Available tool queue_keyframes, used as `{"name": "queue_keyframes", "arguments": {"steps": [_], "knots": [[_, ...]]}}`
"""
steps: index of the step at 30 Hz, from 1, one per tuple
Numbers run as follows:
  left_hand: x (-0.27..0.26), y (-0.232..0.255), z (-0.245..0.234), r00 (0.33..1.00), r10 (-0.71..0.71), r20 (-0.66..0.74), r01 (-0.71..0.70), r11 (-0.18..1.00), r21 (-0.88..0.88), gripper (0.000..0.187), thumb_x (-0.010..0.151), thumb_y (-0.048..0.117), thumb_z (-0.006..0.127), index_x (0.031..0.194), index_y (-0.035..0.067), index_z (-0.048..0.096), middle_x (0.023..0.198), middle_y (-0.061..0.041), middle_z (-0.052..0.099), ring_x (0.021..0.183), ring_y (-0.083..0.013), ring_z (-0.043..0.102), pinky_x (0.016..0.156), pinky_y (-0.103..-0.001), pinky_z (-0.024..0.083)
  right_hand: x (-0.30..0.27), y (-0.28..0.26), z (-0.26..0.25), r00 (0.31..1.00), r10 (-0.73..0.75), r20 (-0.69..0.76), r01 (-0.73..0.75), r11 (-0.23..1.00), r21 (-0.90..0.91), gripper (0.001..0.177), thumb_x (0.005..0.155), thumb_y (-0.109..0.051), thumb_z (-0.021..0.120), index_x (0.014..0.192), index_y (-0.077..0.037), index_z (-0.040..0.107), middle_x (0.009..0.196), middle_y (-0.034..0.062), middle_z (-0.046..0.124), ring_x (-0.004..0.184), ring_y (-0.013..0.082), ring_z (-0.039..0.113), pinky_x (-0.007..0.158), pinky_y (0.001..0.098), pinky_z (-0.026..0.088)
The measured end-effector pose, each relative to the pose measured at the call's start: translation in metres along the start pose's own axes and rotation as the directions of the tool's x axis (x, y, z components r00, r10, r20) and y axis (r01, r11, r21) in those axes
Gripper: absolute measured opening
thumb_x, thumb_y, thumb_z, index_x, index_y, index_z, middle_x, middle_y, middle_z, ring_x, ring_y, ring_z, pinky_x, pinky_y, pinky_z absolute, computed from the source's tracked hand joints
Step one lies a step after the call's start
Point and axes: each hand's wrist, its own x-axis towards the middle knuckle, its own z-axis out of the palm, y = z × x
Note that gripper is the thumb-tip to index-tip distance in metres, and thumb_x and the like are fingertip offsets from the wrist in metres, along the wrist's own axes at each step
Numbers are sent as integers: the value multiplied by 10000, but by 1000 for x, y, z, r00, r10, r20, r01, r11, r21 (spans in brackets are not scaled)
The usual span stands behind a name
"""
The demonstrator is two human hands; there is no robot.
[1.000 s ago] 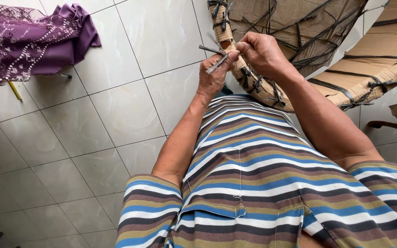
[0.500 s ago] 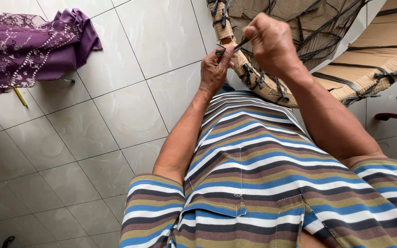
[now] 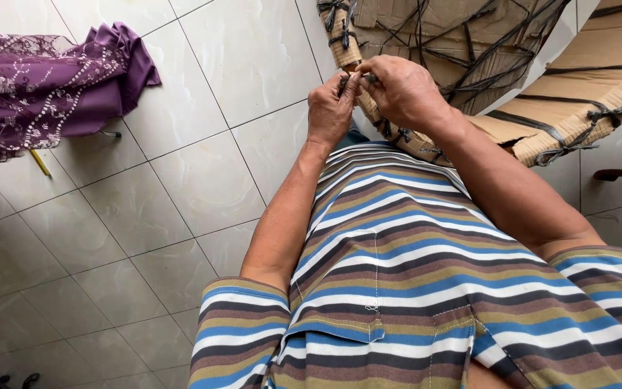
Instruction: The person is securing cardboard padding to a chair frame using black plastic or rubber ties.
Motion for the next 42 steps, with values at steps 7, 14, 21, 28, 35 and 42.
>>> {"name": "queue_keyframes", "arguments": {"steps": [7,14,21,28,35,42], "knots": [[11,0,2,986,-161,-39,157,983,-90,291,958,363,632,859,111,739,669,11,710,593,-73,663,564,-242,652,-13,14,-20,943,308,129,-322,738,592,168,1126,-119,511,1002,-119,624,1079,45,661,1042,141,659,926,238,590],[6,2,5,991,-136,-17,135,990,-48,315,972,390,614,802,134,684,640,36,668,551,-70,597,524,-256,509,-8,9,-8,974,-141,-175,61,915,-398,573,995,-400,687,1473,-97,596,1398,159,631,1245,332,543,1042,474,327],[-1,3,5,984,-171,-40,167,982,-82,298,977,366,620,832,125,719,674,25,694,572,-64,596,524,-233,531,-3,12,10,1000,-17,-21,14,991,-136,356,966,-54,631,1322,-53,634,1008,133,620,861,344,632,676,476,538],[-2,-7,1,993,-52,-106,64,991,116,288,1002,379,575,917,127,684,698,-2,695,572,-129,685,531,-279,594,-10,-2,33,973,-84,-215,51,987,-154,253,1075,-282,681,1254,-113,623,1002,98,618,714,230,602,527,372,533],[0,-6,-7,995,54,-87,-25,952,305,266,1029,385,533,955,162,658,632,7,651,478,-143,592,448,-297,520,0,3,48,949,-108,-297,32,968,-248,264,1024,-351,785,1106,-107,729,1020,65,637,661,233,634,498,374,556],[16,-4,-12,978,-198,-70,204,974,99,364,988,413,568,728,160,610,559,35,647,484,-97,615,486,-298,505,5,0,58,907,-159,-390,104,982,-158,134,1006,-106,729,1072,-92,612,959,74,738,702,231,689,523,364,562]]}}
